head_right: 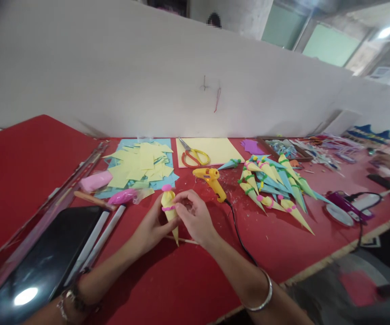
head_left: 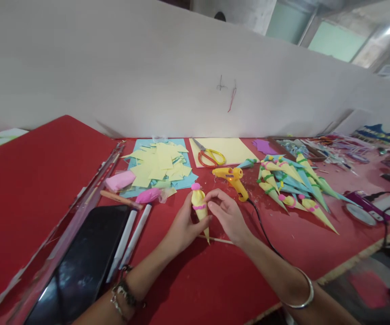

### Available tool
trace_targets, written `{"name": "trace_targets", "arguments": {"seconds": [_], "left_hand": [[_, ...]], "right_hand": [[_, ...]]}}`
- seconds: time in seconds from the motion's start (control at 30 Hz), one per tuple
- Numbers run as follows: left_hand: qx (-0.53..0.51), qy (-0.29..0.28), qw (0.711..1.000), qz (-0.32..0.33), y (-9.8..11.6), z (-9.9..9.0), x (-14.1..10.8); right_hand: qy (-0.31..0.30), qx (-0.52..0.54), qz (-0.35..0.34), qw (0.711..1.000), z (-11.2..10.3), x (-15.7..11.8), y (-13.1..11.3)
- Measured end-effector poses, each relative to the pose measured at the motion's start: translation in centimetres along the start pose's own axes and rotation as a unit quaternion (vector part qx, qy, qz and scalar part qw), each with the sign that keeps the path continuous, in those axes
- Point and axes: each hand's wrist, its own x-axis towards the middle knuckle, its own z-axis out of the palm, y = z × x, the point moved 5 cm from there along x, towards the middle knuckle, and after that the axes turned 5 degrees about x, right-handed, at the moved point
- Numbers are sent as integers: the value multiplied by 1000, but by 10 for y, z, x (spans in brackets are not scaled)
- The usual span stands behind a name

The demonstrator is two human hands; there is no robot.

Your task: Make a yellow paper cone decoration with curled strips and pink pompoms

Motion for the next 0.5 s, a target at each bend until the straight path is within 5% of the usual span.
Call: {"name": "trace_targets", "arguments": {"seconds": [0.37,0.5], "left_hand": [[60,-13,998,-4,-5,0,9],[167,0,985,-38,-5,-4,9]], "right_hand": [[10,-47,41,998,0,1,21],[32,-60,71,995,-3,2,25]]}}
